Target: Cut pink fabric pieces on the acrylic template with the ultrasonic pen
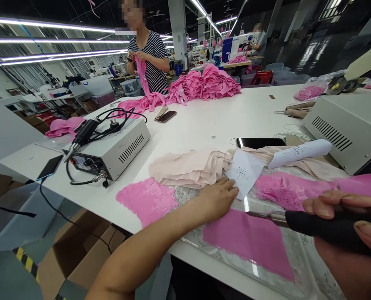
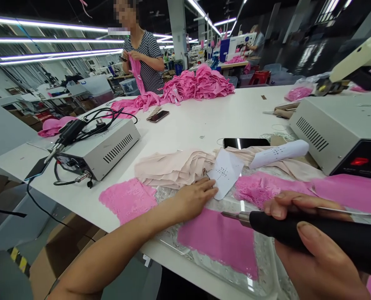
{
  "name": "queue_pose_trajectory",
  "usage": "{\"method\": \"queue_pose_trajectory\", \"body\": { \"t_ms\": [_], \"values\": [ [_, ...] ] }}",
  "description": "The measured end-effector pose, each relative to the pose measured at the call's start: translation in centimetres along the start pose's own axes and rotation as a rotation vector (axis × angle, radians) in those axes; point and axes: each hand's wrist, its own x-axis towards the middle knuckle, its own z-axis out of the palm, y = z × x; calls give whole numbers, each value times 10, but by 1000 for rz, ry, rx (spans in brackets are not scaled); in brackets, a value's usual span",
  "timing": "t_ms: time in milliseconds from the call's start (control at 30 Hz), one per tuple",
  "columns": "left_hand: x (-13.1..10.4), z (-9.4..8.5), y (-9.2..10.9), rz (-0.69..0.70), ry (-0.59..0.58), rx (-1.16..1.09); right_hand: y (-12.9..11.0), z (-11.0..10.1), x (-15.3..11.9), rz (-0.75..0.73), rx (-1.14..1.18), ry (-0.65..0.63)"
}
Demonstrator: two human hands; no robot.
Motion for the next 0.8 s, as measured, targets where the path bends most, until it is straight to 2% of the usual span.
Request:
{"method": "queue_pose_trajectory", "body": {
  "t_ms": [100, 200, 233, 300, 367, 600, 800],
  "values": [
    [-9, -4, 10, 0, 28, 4, -3, 3, -1, -15, 26, -38],
    [-37, -7, 32, 6, 88, 8, -3, 8, -2, -35, 60, -35],
    [-47, -6, 40, 3, 138, 8, -3, 10, -3, -31, 82, -28],
    [-66, -2, 53, 48, 344, -20, 0, 12, -4, -3, 101, -16],
    [-79, 6, 61, 25, 424, -13, 3, 14, -6, 20, 81, -25],
    [-88, 40, 63, -25, 481, 64, 8, 26, -10, 67, -42, -57],
    [-90, 50, 63, -30, 448, 99, 16, 23, -11, 6, -124, -148]
  ]
}}
